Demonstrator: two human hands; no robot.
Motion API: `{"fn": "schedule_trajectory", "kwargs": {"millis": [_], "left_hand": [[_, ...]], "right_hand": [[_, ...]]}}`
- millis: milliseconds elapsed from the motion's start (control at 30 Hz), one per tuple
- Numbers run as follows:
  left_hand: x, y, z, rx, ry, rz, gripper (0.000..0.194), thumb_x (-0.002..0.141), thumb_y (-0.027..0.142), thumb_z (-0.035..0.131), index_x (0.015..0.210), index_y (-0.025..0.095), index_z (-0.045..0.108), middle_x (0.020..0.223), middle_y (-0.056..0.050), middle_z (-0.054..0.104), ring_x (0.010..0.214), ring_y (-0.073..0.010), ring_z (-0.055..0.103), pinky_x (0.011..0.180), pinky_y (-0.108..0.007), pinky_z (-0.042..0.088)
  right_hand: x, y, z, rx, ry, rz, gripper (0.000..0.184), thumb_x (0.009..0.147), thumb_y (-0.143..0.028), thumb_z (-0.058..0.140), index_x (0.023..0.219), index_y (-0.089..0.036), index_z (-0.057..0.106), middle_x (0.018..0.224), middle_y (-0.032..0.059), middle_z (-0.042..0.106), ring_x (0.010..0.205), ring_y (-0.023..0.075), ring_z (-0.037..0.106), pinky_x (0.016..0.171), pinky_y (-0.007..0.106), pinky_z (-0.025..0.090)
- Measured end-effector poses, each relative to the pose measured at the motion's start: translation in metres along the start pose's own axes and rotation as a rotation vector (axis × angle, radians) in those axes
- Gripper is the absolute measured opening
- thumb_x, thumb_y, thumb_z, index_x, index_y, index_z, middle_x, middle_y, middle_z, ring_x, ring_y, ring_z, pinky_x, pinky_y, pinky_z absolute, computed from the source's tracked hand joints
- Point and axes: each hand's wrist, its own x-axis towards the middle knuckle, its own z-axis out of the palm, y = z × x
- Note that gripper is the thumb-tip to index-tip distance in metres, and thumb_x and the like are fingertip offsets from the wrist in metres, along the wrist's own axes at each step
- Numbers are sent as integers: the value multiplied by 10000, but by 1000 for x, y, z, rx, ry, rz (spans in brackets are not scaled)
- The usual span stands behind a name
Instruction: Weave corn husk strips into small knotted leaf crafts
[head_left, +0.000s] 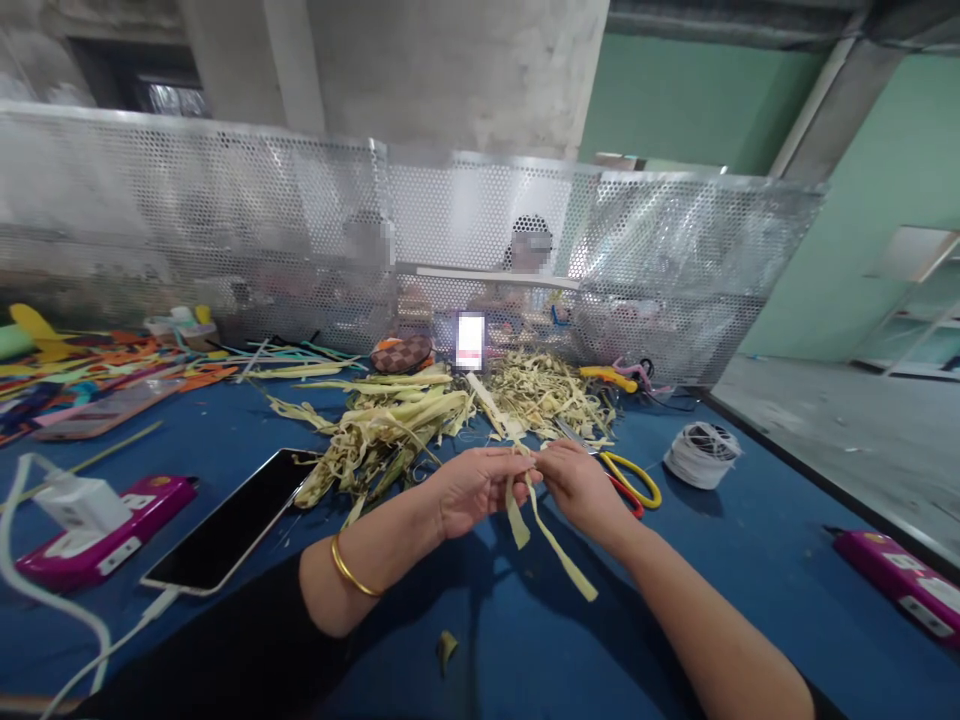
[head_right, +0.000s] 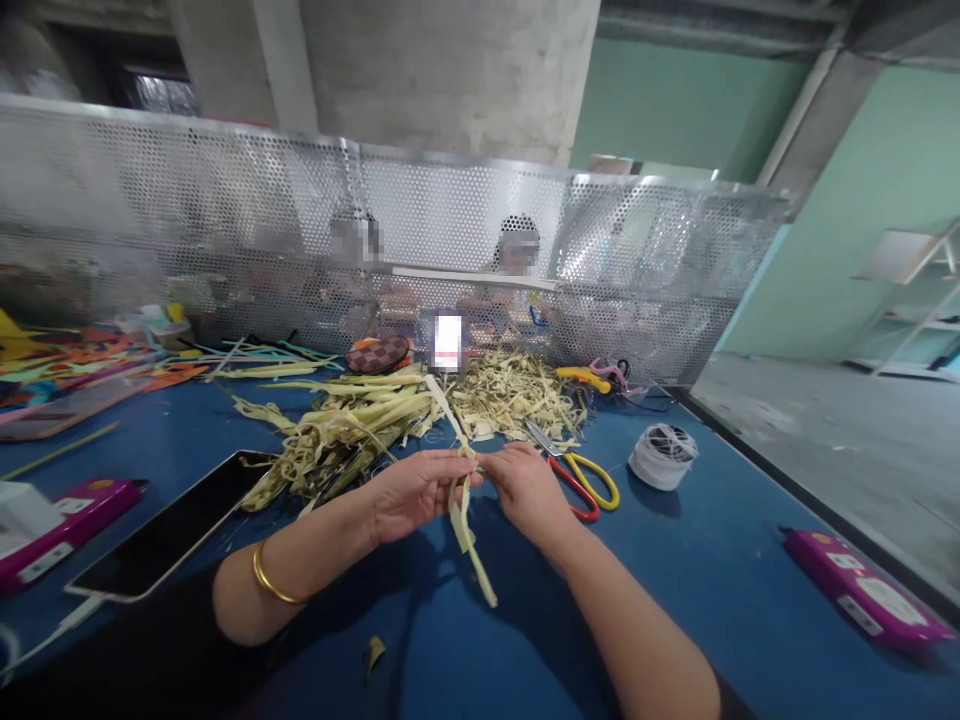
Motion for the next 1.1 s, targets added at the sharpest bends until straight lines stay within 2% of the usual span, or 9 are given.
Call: {"fn": "schedule_trajectory", "kwargs": {"millis": [67, 133, 200, 267, 300, 400, 533, 800, 1100], "left_hand": [[1, 0, -1, 1, 66, 45, 155, 650, 183, 725, 770, 106, 664, 707, -41, 668, 522, -75, 563, 537, -179, 450], [3, 0, -2, -2, 144, 97, 161, 645, 187, 739, 764, 105, 667, 720, -48, 671, 535, -77, 573, 554, -177, 454], [5, 0, -3, -10, 218, 139, 169, 644, 204, 750, 749, 103, 665, 732, -57, 675, 552, -83, 584, 595, -189, 470], [5, -1, -4, -16, 259, 165, 184, 639, 223, 759, 739, 102, 663, 740, -64, 676, 580, -97, 597, 637, -212, 481], [5, -2, -4, -21, 258, 176, 190, 635, 232, 763, 732, 103, 662, 737, -64, 675, 597, -105, 602, 648, -221, 482], [5, -3, -4, -45, 191, 204, 190, 630, 248, 763, 704, 111, 655, 695, -47, 658, 616, -110, 588, 620, -216, 456], [6, -3, -4, -85, 181, 204, 159, 627, 206, 755, 688, 110, 643, 655, -21, 633, 581, -83, 539, 564, -188, 408], [4, -1, -3, -114, 41, 129, 119, 614, 116, 720, 718, 116, 662, 730, -34, 648, 667, -94, 583, 638, -190, 422], [5, 0, -2, -101, 77, 133, 90, 631, 113, 720, 699, 104, 661, 677, -37, 647, 625, -101, 594, 600, -189, 435]], "right_hand": [[1, -2, -9, 62, 66, 54, 313, 862, -97, 401, 1068, -211, 607, 975, 69, 677, 900, 194, 607, 821, 351, 455], [1, -8, -19, 92, 283, 132, 326, 876, -132, 399, 1141, -222, 566, 1096, 94, 632, 1029, 216, 571, 858, 383, 457], [-1, -18, -29, 66, 551, 187, 303, 884, -140, 400, 1118, -231, 568, 1033, 96, 630, 990, 224, 575, 841, 396, 461], [-4, -30, -35, -75, 655, 101, 265, 860, -137, 468, 1077, -233, 586, 935, 84, 633, 898, 223, 584, 804, 392, 454], [-5, -35, -36, -159, 597, -3, 256, 843, -132, 501, 1058, -235, 593, 886, 70, 636, 848, 213, 585, 806, 391, 441], [-3, -46, -27, -350, 251, -276, 253, 840, -106, 499, 1047, -211, 598, 857, 44, 651, 832, 189, 579, 886, 401, 380], [4, -46, -9, -558, 18, -367, 279, 862, -91, 446, 1104, -140, 576, 900, 78, 638, 914, 214, 557, 922, 414, 352], [3, -44, -8, -660, 9, -380, 243, 888, -98, 414, 1056, -114, 589, 879, 91, 624, 853, 219, 559, 846, 397, 396], [6, -43, -2, -654, -18, -351, 247, 887, -113, 415, 1066, -125, 584, 859, 80, 605, 797, 211, 541, 864, 403, 394]]}}
